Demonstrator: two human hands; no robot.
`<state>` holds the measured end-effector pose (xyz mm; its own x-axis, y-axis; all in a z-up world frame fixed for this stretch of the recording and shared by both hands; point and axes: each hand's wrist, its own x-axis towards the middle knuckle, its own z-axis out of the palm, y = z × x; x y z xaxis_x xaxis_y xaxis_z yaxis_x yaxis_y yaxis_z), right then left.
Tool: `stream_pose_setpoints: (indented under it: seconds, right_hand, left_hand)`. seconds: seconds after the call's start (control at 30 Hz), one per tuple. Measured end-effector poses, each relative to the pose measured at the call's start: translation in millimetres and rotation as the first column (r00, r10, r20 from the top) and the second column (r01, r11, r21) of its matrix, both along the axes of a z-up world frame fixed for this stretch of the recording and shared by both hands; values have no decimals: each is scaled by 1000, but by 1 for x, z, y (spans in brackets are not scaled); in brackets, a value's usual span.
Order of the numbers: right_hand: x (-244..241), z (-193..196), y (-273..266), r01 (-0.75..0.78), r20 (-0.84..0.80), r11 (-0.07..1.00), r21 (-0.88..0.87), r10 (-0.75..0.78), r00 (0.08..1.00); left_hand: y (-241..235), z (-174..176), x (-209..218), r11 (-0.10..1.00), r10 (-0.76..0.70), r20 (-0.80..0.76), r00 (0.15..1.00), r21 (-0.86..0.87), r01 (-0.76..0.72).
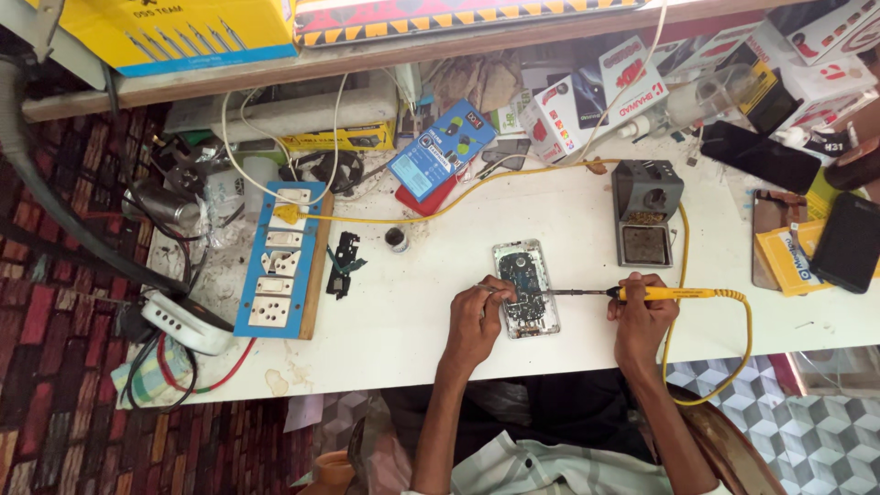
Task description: The person uses a soldering iron and tweezers to work on a small circuit board placed on a white workbench. They repeatedly apply the soldering iron to various points on the board while holding components with tweezers.
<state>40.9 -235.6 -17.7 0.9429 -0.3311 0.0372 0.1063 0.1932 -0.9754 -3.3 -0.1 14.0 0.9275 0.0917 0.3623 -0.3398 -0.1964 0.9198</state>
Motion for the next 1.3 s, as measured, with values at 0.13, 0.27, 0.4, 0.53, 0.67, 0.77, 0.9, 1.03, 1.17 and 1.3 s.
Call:
stream_pose_setpoints:
  seconds: [0.13,0.27,0.4,0.53,0.67,0.77,0.9,1.03,1.17,1.3]
  right_hand:
    - [-1,-3,-2,-2,-6,1000,-7,2,1000]
    - [-2,-3,-2,-1,15,1000,1,1,1000]
    - [-2,0,-3,-17,-22,1000,6,18,1000]
    - [-3,2,0,-32,13,999,31,32,999]
    - [0,1,0,-33,20,999,43,32,999]
    - [-1,-2,-1,-37,12,999,32,37,999]
    - [0,-4,-1,-33,11,999,28,33,999]
    - [-1,-6,-5,-47,57,998,49,44,997]
    - [1,-13,-4,-27,11,1000,13,27,1000]
    - [2,-12,-5,-35,34,998,54,33,999]
  left_hand:
    - [-1,-1,0,1000,-2,-6,1000,-15,2]
    - [1,-3,1,1000,-14,13,1000,-13,14]
    - [0,-5,3,999,-12,29,1000,-31,13]
    - [1,-8,1,1000,-12,25,1000,-28,13]
    - [0,-9,3,997,-26,35,999,-68,29]
    - [0,-8,1,997,-31,60,998,-73,35]
    - [1,-5,1,1000,-13,26,1000,-26,14]
    - [1,-7,0,999,-18,41,999,-44,20]
    - [2,-14,2,999,-14,74,997,-31,17]
    - [3,-13,3,1000,9,118,993,17,-11]
